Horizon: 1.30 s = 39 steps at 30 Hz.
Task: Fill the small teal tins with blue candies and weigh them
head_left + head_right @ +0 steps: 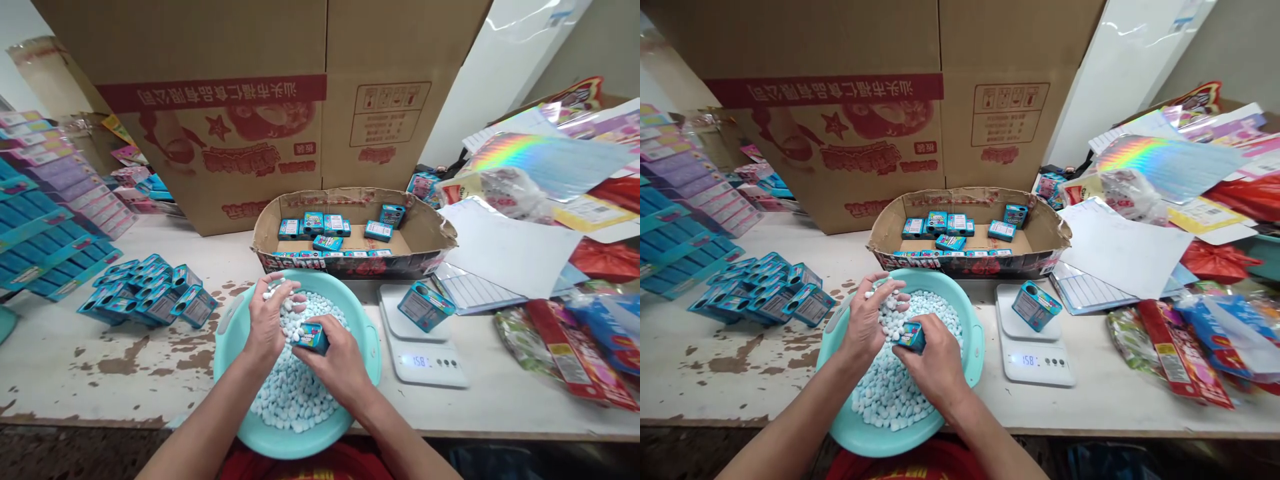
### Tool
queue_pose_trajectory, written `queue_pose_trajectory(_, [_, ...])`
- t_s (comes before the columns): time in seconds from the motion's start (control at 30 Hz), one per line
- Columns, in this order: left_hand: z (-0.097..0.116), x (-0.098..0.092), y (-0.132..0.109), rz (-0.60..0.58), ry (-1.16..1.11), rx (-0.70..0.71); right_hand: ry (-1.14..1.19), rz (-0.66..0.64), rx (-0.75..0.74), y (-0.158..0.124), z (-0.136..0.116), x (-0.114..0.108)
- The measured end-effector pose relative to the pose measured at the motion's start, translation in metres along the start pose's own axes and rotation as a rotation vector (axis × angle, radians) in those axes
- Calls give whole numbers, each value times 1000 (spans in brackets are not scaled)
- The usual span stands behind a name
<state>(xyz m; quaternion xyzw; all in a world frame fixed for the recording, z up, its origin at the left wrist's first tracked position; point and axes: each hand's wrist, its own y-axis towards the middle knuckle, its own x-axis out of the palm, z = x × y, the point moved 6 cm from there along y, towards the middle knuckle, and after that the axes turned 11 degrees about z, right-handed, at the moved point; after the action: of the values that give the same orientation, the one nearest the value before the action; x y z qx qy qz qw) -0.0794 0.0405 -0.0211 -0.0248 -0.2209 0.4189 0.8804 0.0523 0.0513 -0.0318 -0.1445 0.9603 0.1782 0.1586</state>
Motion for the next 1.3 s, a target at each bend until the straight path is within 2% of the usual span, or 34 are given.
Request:
queue_pose_trajectory(0.3, [-1,5,0,-102,15,36,68,0,42,3,6,-2])
queue_pose_trajectory(0.6, [2,10,-2,-146,38,99,114,3,40,5,3,-5])
queue_pose_trajectory(1.07, [0,15,-17,-239,143,97,119,-14,142,-2,8,-3])
queue_pose_trajectory(1.2, [10,5,-3,-191,151,122,190,18,127,-3,5,-21])
queue_pose_trajectory(1.27, [5,-3,11,-218,320,121,204,57,123,-3,7,-31])
queue_pose_trajectory(1.3, [-2,-6,18,-278,475,140,202,70,127,-3,10,-34])
